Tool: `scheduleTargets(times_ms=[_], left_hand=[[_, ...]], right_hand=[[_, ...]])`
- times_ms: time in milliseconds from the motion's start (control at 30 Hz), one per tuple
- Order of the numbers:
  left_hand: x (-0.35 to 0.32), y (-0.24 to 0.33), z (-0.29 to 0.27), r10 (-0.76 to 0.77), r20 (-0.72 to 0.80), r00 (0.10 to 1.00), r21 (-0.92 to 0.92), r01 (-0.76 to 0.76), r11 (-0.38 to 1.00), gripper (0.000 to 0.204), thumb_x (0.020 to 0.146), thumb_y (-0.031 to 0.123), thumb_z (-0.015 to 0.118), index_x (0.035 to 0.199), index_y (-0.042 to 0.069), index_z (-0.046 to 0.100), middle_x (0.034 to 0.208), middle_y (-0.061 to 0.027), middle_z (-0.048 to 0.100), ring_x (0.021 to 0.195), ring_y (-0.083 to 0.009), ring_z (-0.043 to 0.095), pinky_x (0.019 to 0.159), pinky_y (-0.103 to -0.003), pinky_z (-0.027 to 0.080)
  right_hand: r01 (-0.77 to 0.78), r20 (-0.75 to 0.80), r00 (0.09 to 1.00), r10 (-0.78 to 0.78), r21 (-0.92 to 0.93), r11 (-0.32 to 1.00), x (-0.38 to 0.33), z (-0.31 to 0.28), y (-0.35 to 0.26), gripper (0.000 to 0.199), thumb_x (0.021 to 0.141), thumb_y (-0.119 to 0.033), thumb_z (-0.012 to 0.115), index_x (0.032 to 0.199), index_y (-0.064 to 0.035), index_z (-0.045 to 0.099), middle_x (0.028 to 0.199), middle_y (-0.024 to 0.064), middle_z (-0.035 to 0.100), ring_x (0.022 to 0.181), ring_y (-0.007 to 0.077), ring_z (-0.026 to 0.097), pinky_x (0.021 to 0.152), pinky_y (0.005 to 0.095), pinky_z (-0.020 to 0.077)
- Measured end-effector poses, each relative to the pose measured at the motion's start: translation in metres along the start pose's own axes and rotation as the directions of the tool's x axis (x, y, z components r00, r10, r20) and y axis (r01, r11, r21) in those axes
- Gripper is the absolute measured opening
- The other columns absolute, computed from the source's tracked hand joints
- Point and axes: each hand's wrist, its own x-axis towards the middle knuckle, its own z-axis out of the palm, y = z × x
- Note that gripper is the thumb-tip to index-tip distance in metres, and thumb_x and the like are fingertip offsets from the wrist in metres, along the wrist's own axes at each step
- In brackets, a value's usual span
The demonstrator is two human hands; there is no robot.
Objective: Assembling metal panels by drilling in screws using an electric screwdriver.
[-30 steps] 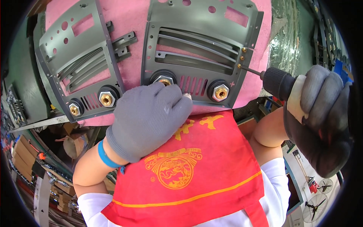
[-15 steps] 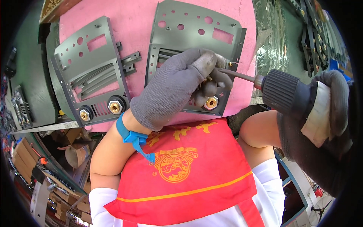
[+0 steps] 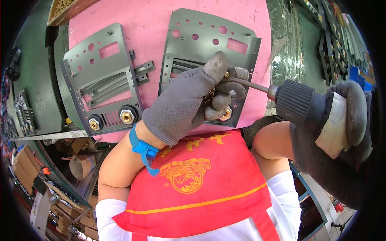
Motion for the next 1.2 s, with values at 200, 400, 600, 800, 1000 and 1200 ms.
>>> scheduleTargets(times_ms=[200,400,600,800,1000,1200], left_hand=[[-0.002,-0.001,-0.005,-0.026,0.040,0.999,0.036,0.024,0.999,0.054,0.099,0.050,0.051,0.112,-0.002,0.062,0.081,-0.0047,0.064,0.058,-0.0042,0.047,0.051,-0.021,0.037],[-0.004,-0.005,-0.005,-0.027,0.127,0.992,-0.127,0.043,0.991,0.051,0.100,0.047,0.050,0.117,-0.001,0.058,0.083,-0.0009,0.055,0.062,-0.0046,0.042,0.053,-0.020,0.034],[-0.011,-0.004,-0.001,-0.062,0.141,0.988,-0.235,0.094,0.968,0.047,0.101,0.044,0.050,0.119,0.001,0.058,0.083,0.0015,0.051,0.065,-0.0045,0.038,0.054,-0.019,0.032],[-0.034,0.011,0.005,-0.209,-0.039,0.977,0.085,0.211,0.974,0.046,0.097,0.043,0.057,0.120,0.003,0.059,0.083,0.0027,0.053,0.067,-0.0056,0.045,0.055,-0.023,0.037],[-0.063,-0.012,-0.022,0.370,0.398,0.839,0.871,-0.219,-0.440,0.035,0.075,0.021,0.073,0.108,0.010,0.069,0.063,-0.0051,0.044,0.056,-0.0197,0.049,0.048,-0.031,0.038],[-0.057,-0.021,-0.047,0.182,0.609,0.772,0.634,-0.335,-0.697,0.033,0.072,0.009,0.067,0.105,0.007,0.068,0.071,-0.0009,0.051,0.060,-0.0169,0.053,0.045,-0.030,0.039]], right_hand=[[-0.005,-0.003,1.000,0.005,0.007,1.000,-0.006,-0.006,-0.013,0.021,0.081,-0.025,0.066,0.081,-0.0152,0.047,0.068,-0.0059,0.044,0.060,0.0053,0.042,0.058,0.0213,0.0347],[-0.008,-0.010,1.000,0.008,0.010,1.000,-0.002,0.000,-0.002,0.021,0.081,-0.025,0.065,0.082,-0.0149,0.048,0.068,-0.0056,0.044,0.060,0.0057,0.041,0.058,0.0216,0.0342],[-0.013,-0.015,1.000,0.014,0.018,1.000,-0.006,0.011,-0.004,0.020,0.081,-0.025,0.065,0.083,-0.0145,0.048,0.069,-0.0053,0.044,0.060,0.0060,0.041,0.059,0.0220,0.0337],[-0.036,-0.041,0.999,0.036,0.001,0.999,-0.012,0.003,-0.005,0.020,0.082,-0.026,0.065,0.084,-0.0142,0.048,0.070,-0.0050,0.043,0.061,0.0064,0.041,0.059,0.0223,0.0333],[-0.076,-0.095,0.993,0.073,-0.026,0.997,-0.022,-0.013,-0.009,0.020,0.082,-0.026,0.064,0.085,-0.0138,0.049,0.071,-0.0047,0.043,0.061,0.0068,0.040,0.060,0.0227,0.0328],[-0.121,-0.143,0.983,0.111,-0.062,0.991,-0.031,-0.017,-0.003,0.020,0.082,-0.026,0.064,0.086,-0.0135,0.049,0.072,-0.0043,0.043,0.061,0.0072,0.040,0.060,0.0230,0.0323]])
